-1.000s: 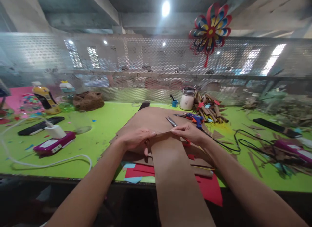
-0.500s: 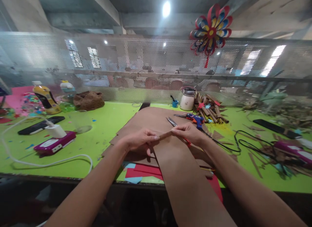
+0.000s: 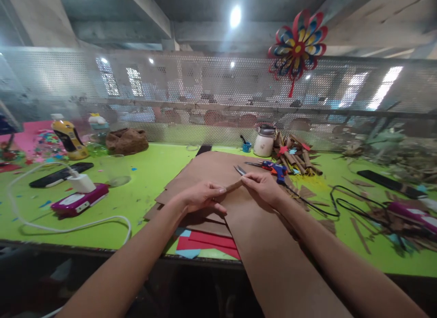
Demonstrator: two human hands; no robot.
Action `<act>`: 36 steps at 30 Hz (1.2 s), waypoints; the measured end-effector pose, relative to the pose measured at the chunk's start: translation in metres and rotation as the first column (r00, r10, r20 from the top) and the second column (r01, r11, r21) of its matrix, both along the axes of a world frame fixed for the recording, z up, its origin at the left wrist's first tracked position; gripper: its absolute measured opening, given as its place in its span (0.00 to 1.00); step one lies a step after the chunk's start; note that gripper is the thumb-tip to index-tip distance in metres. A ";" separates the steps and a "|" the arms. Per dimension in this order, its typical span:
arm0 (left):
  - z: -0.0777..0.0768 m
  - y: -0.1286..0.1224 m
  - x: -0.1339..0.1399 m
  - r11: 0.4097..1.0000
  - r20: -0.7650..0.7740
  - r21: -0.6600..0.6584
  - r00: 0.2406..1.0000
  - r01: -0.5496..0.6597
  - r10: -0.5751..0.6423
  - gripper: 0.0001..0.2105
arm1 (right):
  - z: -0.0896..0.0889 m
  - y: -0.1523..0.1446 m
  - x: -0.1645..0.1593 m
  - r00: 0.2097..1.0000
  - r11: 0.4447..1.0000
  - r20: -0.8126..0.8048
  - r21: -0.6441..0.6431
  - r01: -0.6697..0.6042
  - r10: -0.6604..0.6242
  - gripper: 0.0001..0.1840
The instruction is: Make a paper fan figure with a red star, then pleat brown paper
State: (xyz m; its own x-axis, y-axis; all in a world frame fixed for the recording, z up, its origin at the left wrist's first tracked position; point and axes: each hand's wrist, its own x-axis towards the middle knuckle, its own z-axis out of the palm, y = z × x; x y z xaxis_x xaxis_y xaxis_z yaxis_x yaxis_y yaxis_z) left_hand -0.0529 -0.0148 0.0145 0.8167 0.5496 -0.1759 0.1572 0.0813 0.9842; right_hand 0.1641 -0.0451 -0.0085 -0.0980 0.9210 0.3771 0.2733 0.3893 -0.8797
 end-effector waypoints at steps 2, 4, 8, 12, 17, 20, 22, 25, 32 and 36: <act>0.001 -0.001 0.000 0.998 0.033 -0.047 0.999 -0.034 0.036 0.14 | -0.002 0.001 -0.001 1.000 1.000 0.001 0.009 0.013 -0.013 0.16; 0.000 -0.002 0.000 0.997 0.041 -0.058 0.997 -0.060 0.062 0.13 | -0.003 0.001 -0.001 1.000 1.000 -0.002 0.009 0.017 -0.017 0.16; -0.004 0.000 0.001 0.993 0.056 -0.052 0.993 -0.103 0.106 0.12 | 0.001 -0.004 -0.003 1.000 0.999 0.002 0.050 -0.020 0.020 0.19; -0.005 0.000 0.002 0.994 0.059 -0.031 0.992 -0.109 0.111 0.11 | 0.007 -0.009 -0.007 0.994 0.994 0.094 0.087 -0.067 0.059 0.25; 0.000 -0.006 0.004 0.996 0.033 0.038 0.996 -0.082 0.081 0.11 | 0.008 -0.011 -0.013 0.976 0.995 0.194 0.008 0.100 -0.100 0.13; 0.001 -0.008 0.005 0.992 0.003 0.096 0.996 -0.086 0.086 0.12 | 0.006 -0.009 -0.012 0.972 0.992 0.213 -0.049 0.112 -0.099 0.10; 0.001 -0.007 0.006 0.985 -0.019 0.142 0.994 -0.102 0.106 0.13 | 0.005 -0.008 -0.011 0.977 0.993 0.202 -0.074 0.092 -0.075 0.10; -0.001 -0.002 0.004 0.967 -0.082 0.212 0.983 -0.143 0.163 0.13 | 0.002 -0.006 -0.010 0.980 0.994 0.194 -0.089 0.060 -0.042 0.11; -0.002 0.005 -0.005 0.913 -0.236 0.365 0.930 -0.184 0.282 0.10 | 0.004 -0.006 -0.006 0.964 0.991 0.263 -0.131 0.007 0.028 0.11; -0.003 0.004 -0.003 0.918 -0.218 0.371 0.947 -0.141 0.234 0.09 | 0.010 -0.008 -0.005 0.907 0.974 0.388 -0.211 -0.083 0.162 0.14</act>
